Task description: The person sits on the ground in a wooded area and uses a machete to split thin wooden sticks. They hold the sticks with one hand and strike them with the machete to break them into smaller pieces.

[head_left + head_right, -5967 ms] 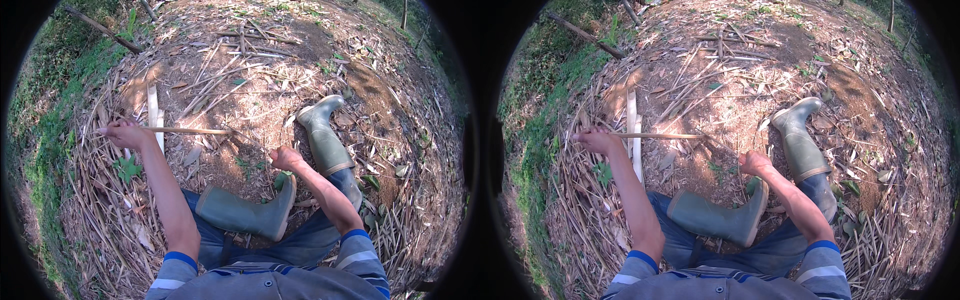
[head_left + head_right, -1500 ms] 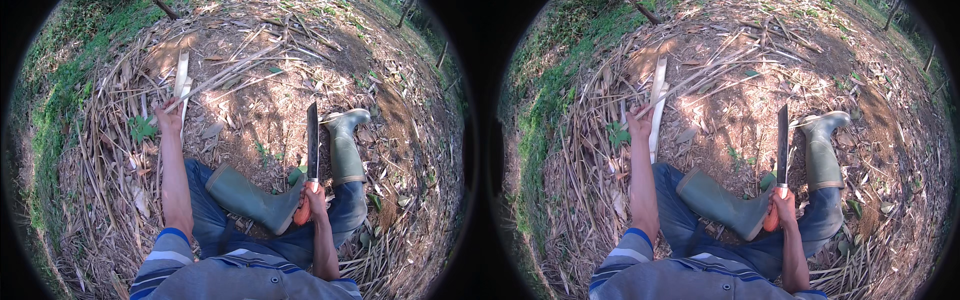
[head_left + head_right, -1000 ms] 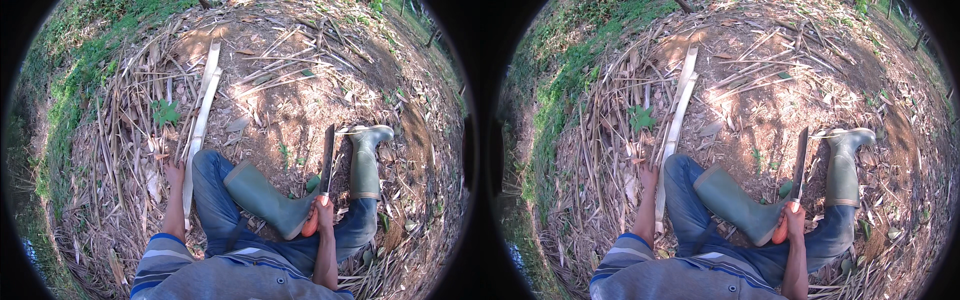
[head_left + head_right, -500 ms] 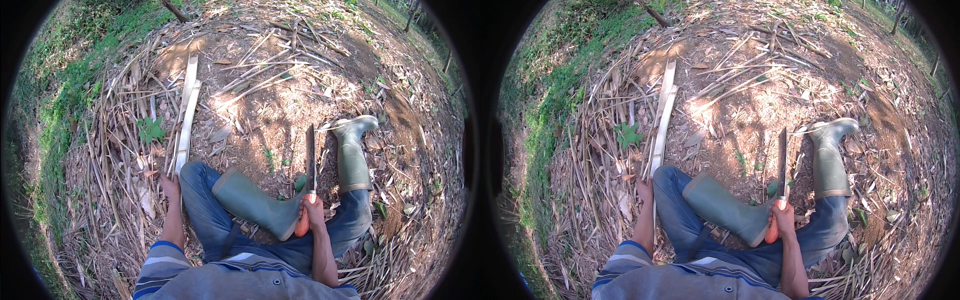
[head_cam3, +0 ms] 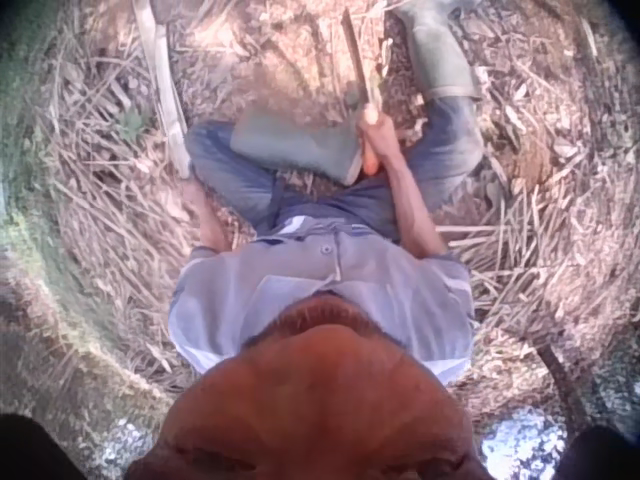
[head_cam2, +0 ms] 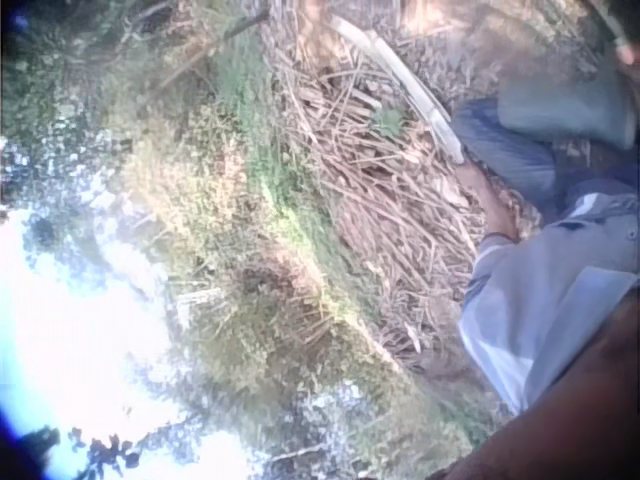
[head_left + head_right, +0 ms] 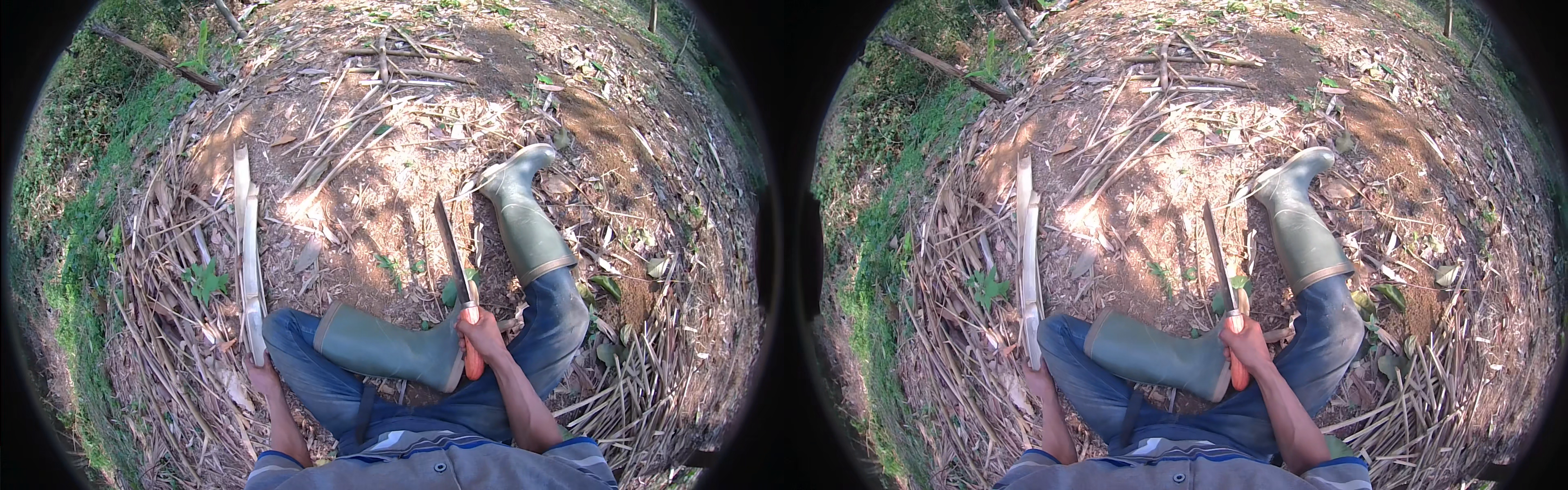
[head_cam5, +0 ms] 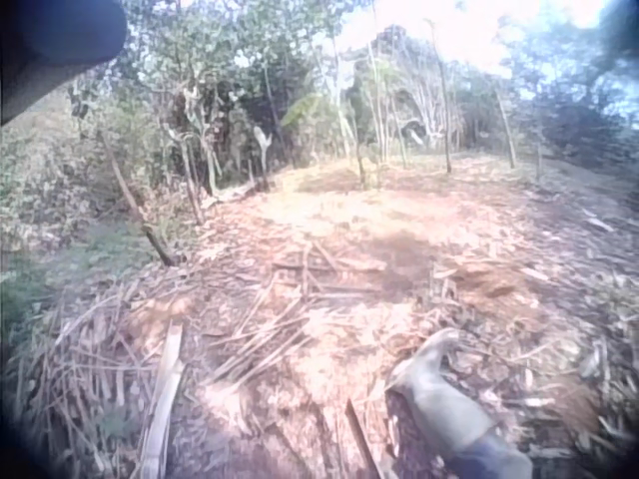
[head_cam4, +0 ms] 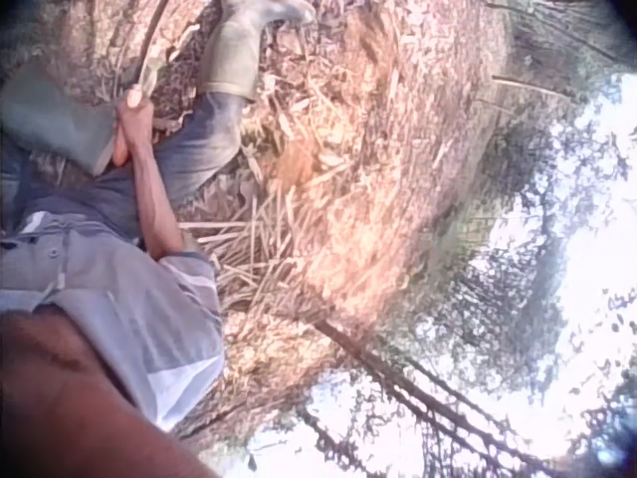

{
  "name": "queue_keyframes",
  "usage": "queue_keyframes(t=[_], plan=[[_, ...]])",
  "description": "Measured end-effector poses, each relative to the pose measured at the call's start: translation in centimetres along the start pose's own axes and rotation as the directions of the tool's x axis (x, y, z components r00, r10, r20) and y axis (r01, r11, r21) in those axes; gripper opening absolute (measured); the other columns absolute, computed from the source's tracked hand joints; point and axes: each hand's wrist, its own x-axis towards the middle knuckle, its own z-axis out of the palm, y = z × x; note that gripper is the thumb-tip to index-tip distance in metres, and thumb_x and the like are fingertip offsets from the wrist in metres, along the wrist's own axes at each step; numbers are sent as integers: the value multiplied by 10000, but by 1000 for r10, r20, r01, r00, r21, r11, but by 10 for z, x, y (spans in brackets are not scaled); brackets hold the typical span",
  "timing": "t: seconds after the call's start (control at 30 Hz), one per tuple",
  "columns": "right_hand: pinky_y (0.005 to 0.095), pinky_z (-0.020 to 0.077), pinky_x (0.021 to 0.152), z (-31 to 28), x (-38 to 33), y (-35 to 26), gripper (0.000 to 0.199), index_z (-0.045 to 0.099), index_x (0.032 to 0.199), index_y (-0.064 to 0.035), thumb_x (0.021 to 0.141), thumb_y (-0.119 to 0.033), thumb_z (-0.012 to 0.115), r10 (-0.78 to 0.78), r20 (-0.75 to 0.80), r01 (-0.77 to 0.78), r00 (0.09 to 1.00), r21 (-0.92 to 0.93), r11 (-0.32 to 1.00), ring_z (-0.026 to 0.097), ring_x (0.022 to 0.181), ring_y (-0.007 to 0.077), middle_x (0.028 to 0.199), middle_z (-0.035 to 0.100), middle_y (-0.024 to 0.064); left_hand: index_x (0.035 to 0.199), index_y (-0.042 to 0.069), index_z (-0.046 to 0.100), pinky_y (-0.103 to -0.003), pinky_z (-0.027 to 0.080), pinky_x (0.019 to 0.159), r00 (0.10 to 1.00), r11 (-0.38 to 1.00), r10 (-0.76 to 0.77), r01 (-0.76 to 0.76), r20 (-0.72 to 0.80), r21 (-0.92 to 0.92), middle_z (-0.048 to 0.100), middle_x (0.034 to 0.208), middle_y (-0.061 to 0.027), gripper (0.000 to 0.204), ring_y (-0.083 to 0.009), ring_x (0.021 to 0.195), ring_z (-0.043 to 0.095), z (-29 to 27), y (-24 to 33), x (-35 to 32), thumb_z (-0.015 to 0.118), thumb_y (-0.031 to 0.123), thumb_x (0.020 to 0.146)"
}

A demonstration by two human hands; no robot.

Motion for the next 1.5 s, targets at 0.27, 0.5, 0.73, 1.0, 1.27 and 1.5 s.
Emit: queue_keyframes(t=[0.27, 0.5, 0.73, 1.0, 1.27, 1.5], plan=[[290, 437, 452, 3, -2, -5, 142, 509, 875, -8, 760, -41, 584, 41, -32, -41, 999, -13, 999, 525, 484, 135, 633, 524, 50, 1246, 152, 539, -488, 486, 679, 998, 991, 33, -27, -45, 134, 655, 1043, -165, 639, -378, 844, 636, -40, -38, 52, 654, 552, 761], [289, 444, 454, 8, 0, -7, 134, 512, 876, -16, 766, -52, 579, 64, -6, -64, 998, -45, 997, 529, 484, 130, 639, 532, 48, 1358, 164, 413, -496, 483, 819, 982, 891, -5, -80, 187, 447, 573, 1212, -200, 761, -422, 1024, 584, -25, -88, 117, 678, 515, 737], [291, 456, 470, 2, 1, -14, 149, 537, 891, 10, 780, -79, 582, 48, 8, -46, 999, -165, 985, 557, 497, 130, 625, 561, 57, 1358, 126, 417, -519, 355, 982, 979, 935, 59, -123, 194, 334, 408, 1363, -180, 705, -387, 1227, 409, -62, 59, 101, 668, 383, 752], [355, 465, 824, -22, 52, -170, 645, 446, 1273, -50, 663, -143, 634, -477, 148, 460, 866, -608, 647, 603, 953, 278, 1014, 602, 170, 1300, 95, 461, -483, 274, 1038, 795, 817, 575, -547, 192, -182, 468, 1289, -152, 539, -345, 1204, 421, -25, 134, 13, 605, 280, 815], [404, 491, 855, -45, 191, -239, 565, 580, 1218, -113, 676, -256, 650, -616, -45, 195, 786, -929, 316, 650, 937, 314, 998, 671, 177, 1125, 89, 579, -450, 286, 1022, 811, 846, 531, -526, 247, -93, 571, 1127, -118, 356, -310, 1115, 476, -11, 149, 6, 587, 253, 809], [402, 507, 790, -2, 329, -347, 445, 685, 1020, -137, 889, -517, 493, -629, 75, 73, 773, -997, -30, 664, 875, 302, 916, 683, 150, 976, 68, 611, -421, 296, 1006, 796, 832, 555, -532, 242, -158, 602, 1041, -93, 227, -301, 1051, 509, -10, 156, 8, 588, 204, 796]])
